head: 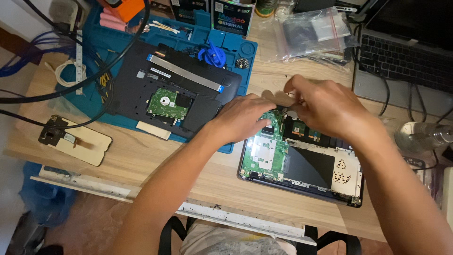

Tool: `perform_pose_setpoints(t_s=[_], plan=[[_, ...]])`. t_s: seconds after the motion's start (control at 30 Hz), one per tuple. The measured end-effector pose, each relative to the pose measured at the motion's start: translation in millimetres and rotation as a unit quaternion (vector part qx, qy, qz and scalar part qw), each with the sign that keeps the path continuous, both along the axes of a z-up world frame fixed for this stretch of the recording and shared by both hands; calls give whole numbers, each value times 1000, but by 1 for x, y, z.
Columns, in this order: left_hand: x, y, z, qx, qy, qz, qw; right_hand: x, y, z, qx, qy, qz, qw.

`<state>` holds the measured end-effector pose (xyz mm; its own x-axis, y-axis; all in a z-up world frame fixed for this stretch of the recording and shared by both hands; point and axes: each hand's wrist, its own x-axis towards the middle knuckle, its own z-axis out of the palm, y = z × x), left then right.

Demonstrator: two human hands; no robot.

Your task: The person works on a disassembled laptop placed on a wooden desk. They use a screwdriver to loosen screws on the motherboard and remove a metal bracket. The person then detaches a ribbon cable and lifts the motherboard out of the chassis.

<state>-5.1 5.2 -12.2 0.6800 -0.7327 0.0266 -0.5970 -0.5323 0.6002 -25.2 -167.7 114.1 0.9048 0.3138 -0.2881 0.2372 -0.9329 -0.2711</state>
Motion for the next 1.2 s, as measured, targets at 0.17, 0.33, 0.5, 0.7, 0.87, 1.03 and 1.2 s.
perform_pose_setpoints(t_s=[0.17,0.33,0.5,0.7,0.87,1.03,1.2], plan=[[-2,2,4,-7,3,-1,1000,7,-12,-14,-17,-4,-1,1000],[-3,3,3,-15,8,5,1000,-2,-8,-9,-24,-13,4,1000],[-2,2,0,-25,-10,8,1000,-6,-5,3,34,-36,-5,999],[-7,-2,22,-42,4,26,999,-5,-23,-22,37,-27,-20,999],[-4,-10,10,-122,-45,49,990,-10,-39,-22,115,-68,-37,990],[-9,-20,22,-226,87,84,967,-18,-45,-15,209,-101,-63,971],[-1,-22,17,-290,9,119,950,-22,-65,-23,286,-149,-47,945]])
